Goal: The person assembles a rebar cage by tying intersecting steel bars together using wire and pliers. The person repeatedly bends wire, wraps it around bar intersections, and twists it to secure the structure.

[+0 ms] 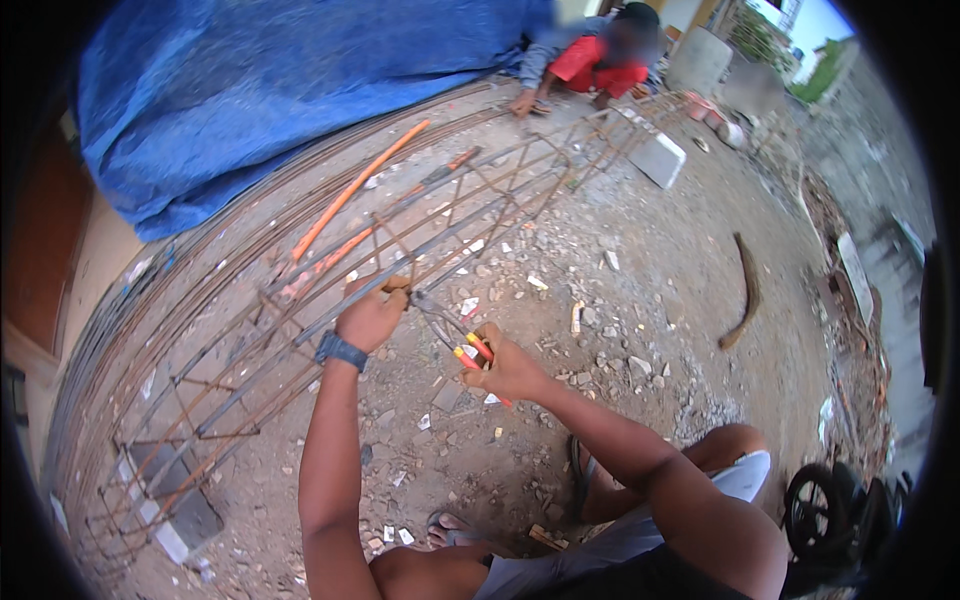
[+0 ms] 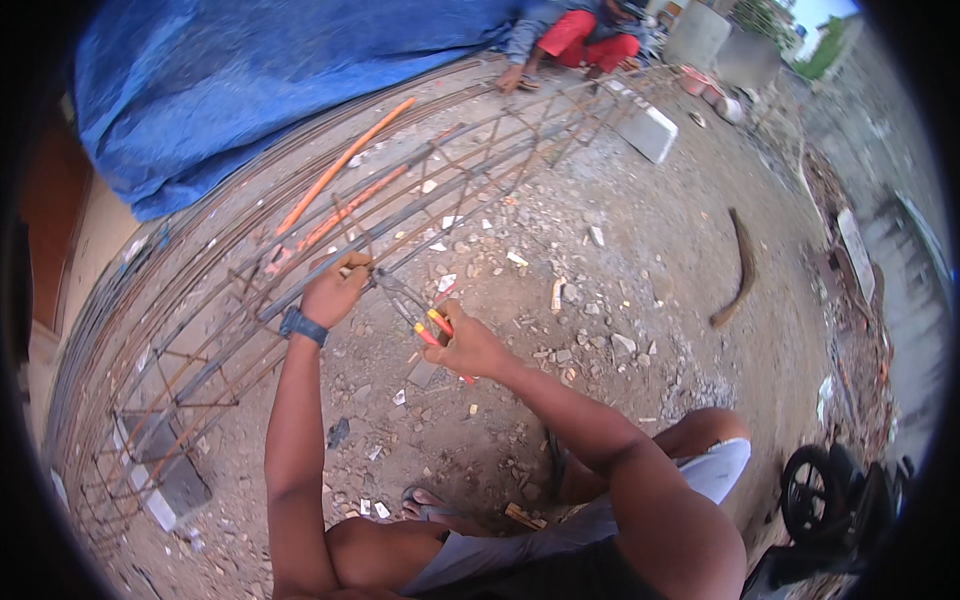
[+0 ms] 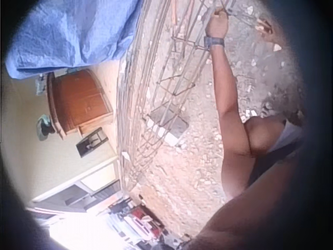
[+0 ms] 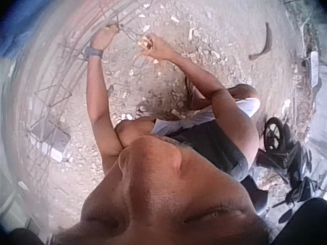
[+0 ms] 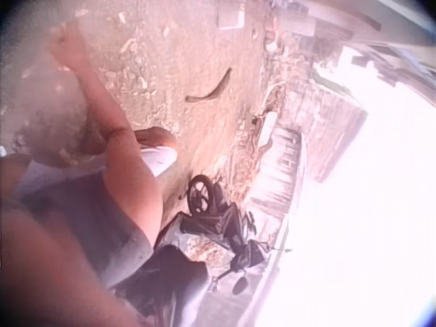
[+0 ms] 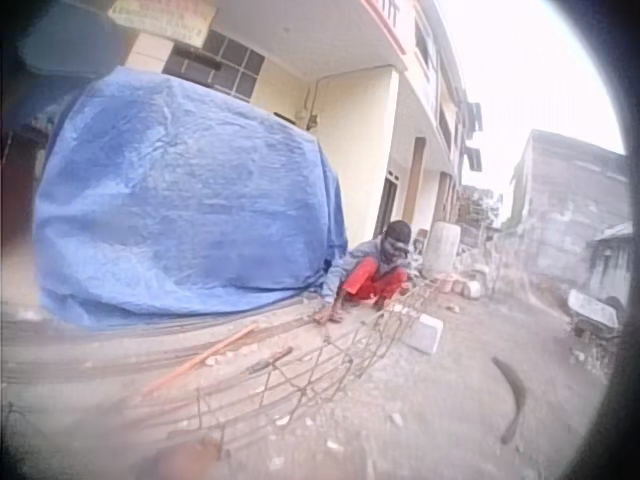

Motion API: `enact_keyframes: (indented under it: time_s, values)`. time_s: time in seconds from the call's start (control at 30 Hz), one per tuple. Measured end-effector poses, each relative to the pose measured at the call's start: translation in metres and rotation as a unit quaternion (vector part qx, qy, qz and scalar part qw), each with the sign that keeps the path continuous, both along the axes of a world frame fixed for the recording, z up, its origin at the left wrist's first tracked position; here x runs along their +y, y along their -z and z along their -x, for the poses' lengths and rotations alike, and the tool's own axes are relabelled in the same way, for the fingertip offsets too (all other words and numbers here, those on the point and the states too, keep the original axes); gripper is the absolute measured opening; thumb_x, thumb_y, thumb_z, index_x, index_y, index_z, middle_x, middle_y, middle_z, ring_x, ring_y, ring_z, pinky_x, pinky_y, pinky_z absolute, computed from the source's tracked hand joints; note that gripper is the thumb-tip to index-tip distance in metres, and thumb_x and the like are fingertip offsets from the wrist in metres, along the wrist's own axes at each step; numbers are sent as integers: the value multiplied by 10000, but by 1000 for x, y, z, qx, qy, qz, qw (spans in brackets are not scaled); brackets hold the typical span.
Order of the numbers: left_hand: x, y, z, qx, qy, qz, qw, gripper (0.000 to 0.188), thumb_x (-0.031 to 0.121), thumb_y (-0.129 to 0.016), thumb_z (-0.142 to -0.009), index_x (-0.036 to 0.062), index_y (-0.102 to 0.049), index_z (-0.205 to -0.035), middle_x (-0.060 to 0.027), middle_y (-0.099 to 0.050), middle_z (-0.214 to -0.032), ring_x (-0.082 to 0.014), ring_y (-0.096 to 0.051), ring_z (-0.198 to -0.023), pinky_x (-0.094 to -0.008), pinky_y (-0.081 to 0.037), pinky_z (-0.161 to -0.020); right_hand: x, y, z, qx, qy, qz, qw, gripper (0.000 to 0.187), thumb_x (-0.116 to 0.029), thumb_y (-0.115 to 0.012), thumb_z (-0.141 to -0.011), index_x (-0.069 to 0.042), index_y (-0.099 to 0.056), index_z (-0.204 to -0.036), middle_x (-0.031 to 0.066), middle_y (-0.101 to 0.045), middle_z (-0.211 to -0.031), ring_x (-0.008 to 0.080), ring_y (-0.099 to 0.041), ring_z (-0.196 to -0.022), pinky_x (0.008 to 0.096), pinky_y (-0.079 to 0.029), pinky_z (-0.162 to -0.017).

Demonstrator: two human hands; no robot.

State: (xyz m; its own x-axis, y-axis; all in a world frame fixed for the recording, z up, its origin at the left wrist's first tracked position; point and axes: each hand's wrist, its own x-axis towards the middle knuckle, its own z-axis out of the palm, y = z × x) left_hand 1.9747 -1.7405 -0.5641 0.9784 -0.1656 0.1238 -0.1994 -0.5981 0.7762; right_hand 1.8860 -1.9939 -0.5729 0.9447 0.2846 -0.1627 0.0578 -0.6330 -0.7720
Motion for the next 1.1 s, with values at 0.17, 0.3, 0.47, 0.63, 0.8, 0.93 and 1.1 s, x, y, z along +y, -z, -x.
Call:
enact_keyframes:
  time_s: [0.17, 0.3, 0.47, 0.63, 0.8, 0.93, 1.1]
  values:
    - [0, -4, 0, 7, -16, -26, 1000, 273, 275, -559, -926, 98, -690, -1088, -75, -720, -959, -196, -671, -858, -328, -503, -814, -3, 10, 10, -308, 64, 206, 927, 383, -154, -664, -838, -11, -498, -1152, 200, -644, -883, 421, -648, -828, 487, -537, -758]
    - [-7, -7, 6, 27, -21, -5, 999, 268, 249, -552, -935, 82, -684, -1098, -84, -726, -976, -194, -679, -893, -324, -503, -831, 2, 30, 4, -199, 76, 179, 961, 240, -230, -644, -923, -45, -547, -1041, 83, -585, -705, 322, -616, -620, 432, -526, -595]
    - [1, -2, 2, 60, 13, 67, 996, 283, 222, -524, -949, 45, -662, -1122, -103, -728, -996, -185, -684, -952, -314, -498, -862, 1, 27, -10, 460, -63, -298, 834, 384, -446, -644, -952, -69, -585, -988, 2, -561, -719, 156, -581, -594, 326, -461, -496]
    - [2, -10, 9, 54, 4, 69, 996, 302, 233, -499, -958, 42, -660, -1127, -103, -728, -1000, -185, -681, -963, -312, -491, -880, 16, -9, 15, 313, -24, -247, 917, 446, -443, -691, -930, -47, -566, -1092, 40, -600, -806, 141, -604, -599, 285, -483, -490]
    - [2, 8, -2, 10, -11, 5, 1000, 332, 271, -494, -950, 61, -662, -1145, -107, -725, -985, -196, -679, -929, -320, -493, -864, 11, 14, 23, 221, -89, -313, 919, 521, -287, -711, -875, -26, -474, -1259, 92, -599, -827, 164, -603, -520, 302, -512, -443]
    - [-3, -4, 6, 37, -27, 24, 999, 332, 280, -512, -926, 71, -674, -1125, -150, -708, -996, -280, -664, -940, -376, -493, -854, 7, 36, 21, 535, -127, -698, 459, 445, -233, -621, -884, -45, -492, -1266, 90, -579, -809, 134, -545, -500, 296, -432, -370]
    - [-5, -8, 5, -12, 4, 69, 998, 262, 213, -542, -873, 59, -701, -1011, -210, -697, -969, -415, -652, -936, -472, -504, -819, 25, 25, 17, 311, 39, -230, 921, 318, -232, -541, -927, -68, -576, -1197, 38, -594, -709, 121, -539, -500, 282, -425, -375]
